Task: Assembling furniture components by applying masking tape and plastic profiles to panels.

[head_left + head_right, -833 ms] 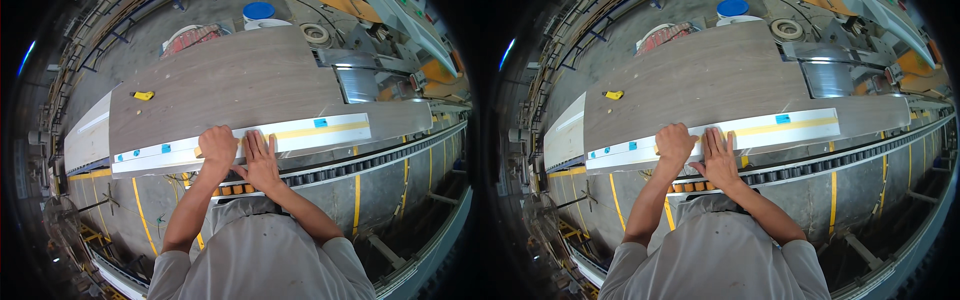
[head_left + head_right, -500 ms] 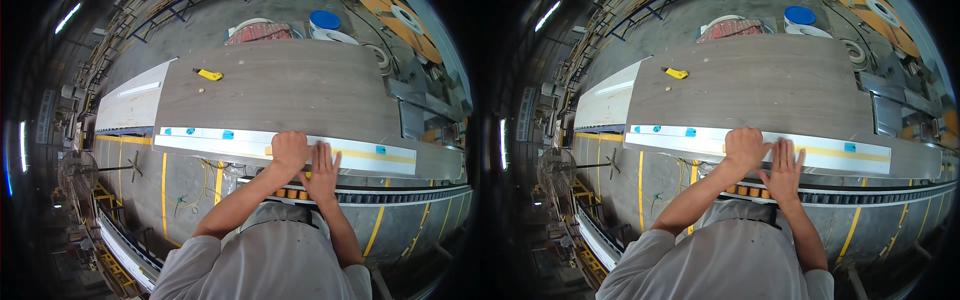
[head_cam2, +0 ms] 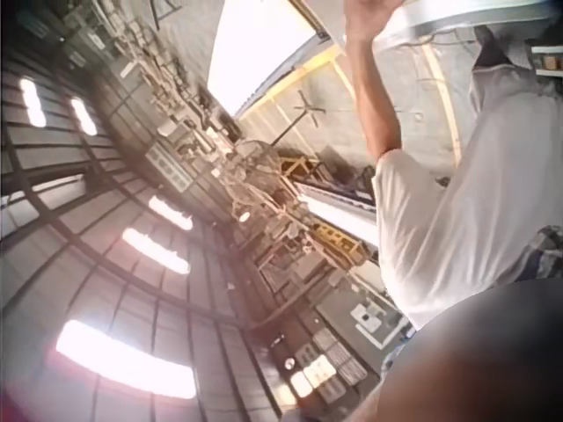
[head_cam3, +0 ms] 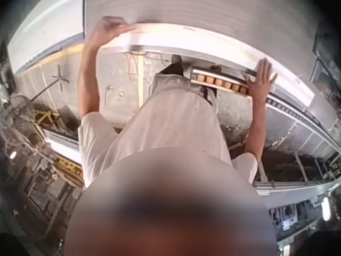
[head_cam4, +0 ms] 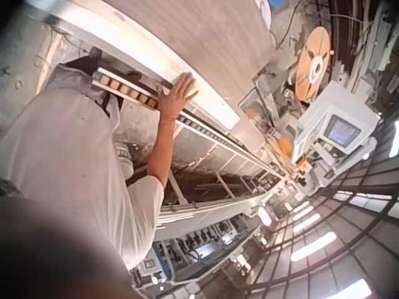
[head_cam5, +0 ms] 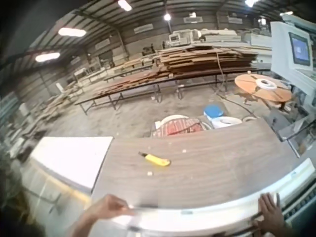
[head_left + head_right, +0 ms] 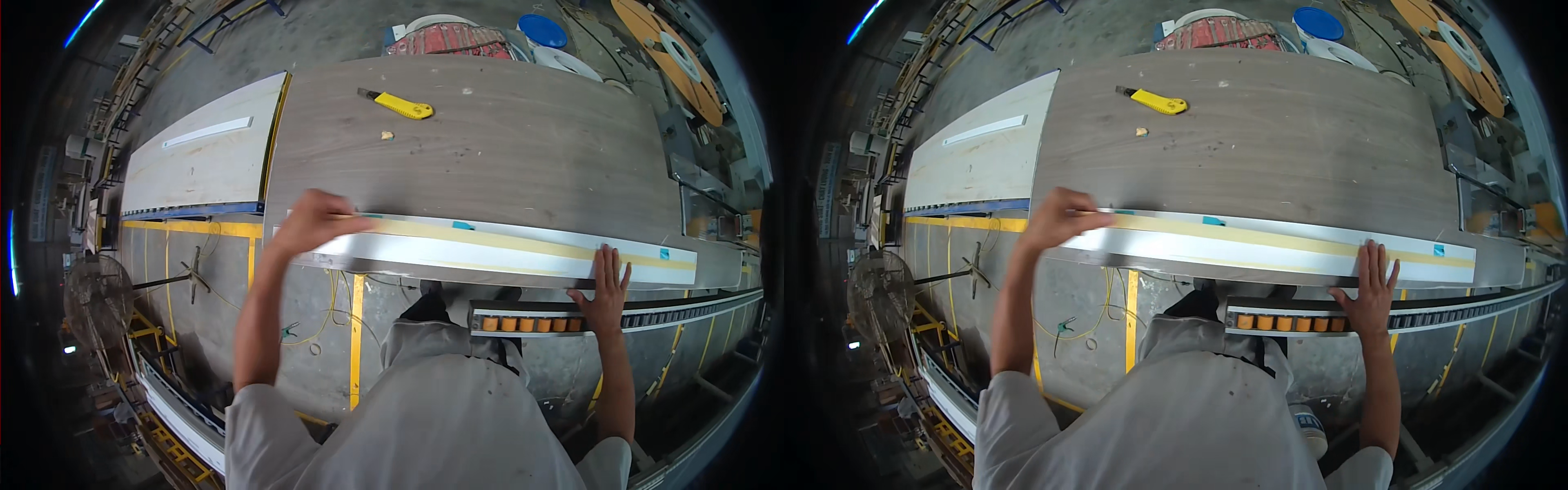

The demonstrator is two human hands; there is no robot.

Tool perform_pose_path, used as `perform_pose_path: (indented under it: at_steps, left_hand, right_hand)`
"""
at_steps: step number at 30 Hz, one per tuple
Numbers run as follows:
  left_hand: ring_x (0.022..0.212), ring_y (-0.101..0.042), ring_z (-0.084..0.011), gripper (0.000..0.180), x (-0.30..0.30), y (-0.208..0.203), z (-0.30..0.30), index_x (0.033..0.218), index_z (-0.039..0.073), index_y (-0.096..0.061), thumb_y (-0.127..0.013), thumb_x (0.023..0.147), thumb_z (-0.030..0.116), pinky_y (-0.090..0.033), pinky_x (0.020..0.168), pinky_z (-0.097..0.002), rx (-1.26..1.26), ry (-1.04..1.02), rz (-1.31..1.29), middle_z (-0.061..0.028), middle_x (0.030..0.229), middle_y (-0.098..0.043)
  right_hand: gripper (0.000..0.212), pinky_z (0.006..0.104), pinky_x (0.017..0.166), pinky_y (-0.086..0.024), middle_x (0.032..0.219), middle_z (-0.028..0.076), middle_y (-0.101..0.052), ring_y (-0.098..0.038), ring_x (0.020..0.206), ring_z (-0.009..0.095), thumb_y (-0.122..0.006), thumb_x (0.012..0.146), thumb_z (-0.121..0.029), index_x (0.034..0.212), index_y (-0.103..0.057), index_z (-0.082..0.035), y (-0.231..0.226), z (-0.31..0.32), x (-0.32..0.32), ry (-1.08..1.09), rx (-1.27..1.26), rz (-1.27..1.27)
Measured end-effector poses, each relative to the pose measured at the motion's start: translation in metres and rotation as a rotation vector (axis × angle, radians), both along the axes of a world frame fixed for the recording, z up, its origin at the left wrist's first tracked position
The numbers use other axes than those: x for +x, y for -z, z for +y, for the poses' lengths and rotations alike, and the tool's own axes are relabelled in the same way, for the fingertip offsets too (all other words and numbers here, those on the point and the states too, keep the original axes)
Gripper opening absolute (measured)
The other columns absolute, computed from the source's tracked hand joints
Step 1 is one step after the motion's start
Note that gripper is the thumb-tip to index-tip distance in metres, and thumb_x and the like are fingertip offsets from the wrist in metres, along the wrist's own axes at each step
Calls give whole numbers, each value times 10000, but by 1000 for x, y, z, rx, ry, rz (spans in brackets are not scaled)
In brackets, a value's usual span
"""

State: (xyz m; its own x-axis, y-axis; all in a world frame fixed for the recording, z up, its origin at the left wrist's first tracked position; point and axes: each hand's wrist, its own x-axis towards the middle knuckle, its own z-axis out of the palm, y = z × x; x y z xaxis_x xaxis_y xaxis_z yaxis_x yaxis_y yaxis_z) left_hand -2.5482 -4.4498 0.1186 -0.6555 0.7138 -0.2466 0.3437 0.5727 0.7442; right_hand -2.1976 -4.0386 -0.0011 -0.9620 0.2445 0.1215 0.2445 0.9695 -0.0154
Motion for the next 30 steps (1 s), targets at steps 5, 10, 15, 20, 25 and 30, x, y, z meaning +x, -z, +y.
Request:
perform_pose_path:
  at_steps: [5, 10, 15, 20, 25, 30]
  left_hand:
    - [475, -519, -187, 473, -56, -6, -148, 603, -6, -671, -856, 716, 414, -436, 512, -335, -350, -249, 396, -105, 513, -561]
    - [447, -518, -265, 508, -50, 20, -169, 580, -6, -667, -871, 656, 453, -437, 497, -362, -468, -268, 581, -123, 499, -552]
    - [509, -600, -303, 574, -45, 24, -158, 590, 25, -678, -819, 636, 580, -473, 533, -389, -604, -298, 605, -126, 545, -600]
    - [522, -617, -305, 545, -42, 38, -156, 598, 37, -667, -805, 660, 560, -464, 523, -393, -603, -238, 783, -151, 554, -607]
    - [483, -573, -323, 521, -40, 48, -151, 566, 31, -629, -859, 597, 498, -445, 494, -398, -614, -241, 842, -141, 521, -567]
    - [464, -556, -308, 524, -41, 52, -144, 548, 29, -627, -847, 613, 500, -425, 486, -386, -661, -206, 865, -144, 505, -550]
  right_hand:
    - [1120, 565, 1195, -112, 1589, 138, -282, -218, 1488, 329, -858, 637, -343, 1533, -247, -62, -13, -11, -10, 54, -54, -90]
    - [1128, 578, 1191, -112, 1587, 137, -285, -218, 1486, 335, -860, 627, -353, 1532, -251, -69, -8, -13, -9, 28, -12, -75]
    - [1139, 578, 1191, -112, 1583, 144, -291, -216, 1485, 345, -885, 611, -281, 1535, -249, -82, -10, -22, -9, 80, -17, -98]
    - [1029, 572, 1178, -162, 1559, 172, -326, -280, 1454, 370, -846, 674, -389, 1503, -330, -65, -15, -62, -41, 73, -33, 65]
    - [1009, 545, 1137, -275, 1451, 190, -452, -404, 1368, 362, -893, 619, -370, 1425, -416, 8, -35, -189, -163, -301, -516, 200]
    - [1065, 545, 1168, -209, 1405, 207, -487, -385, 1376, 366, -878, 620, -391, 1463, -351, -7, -32, -272, -245, -430, -498, 10]
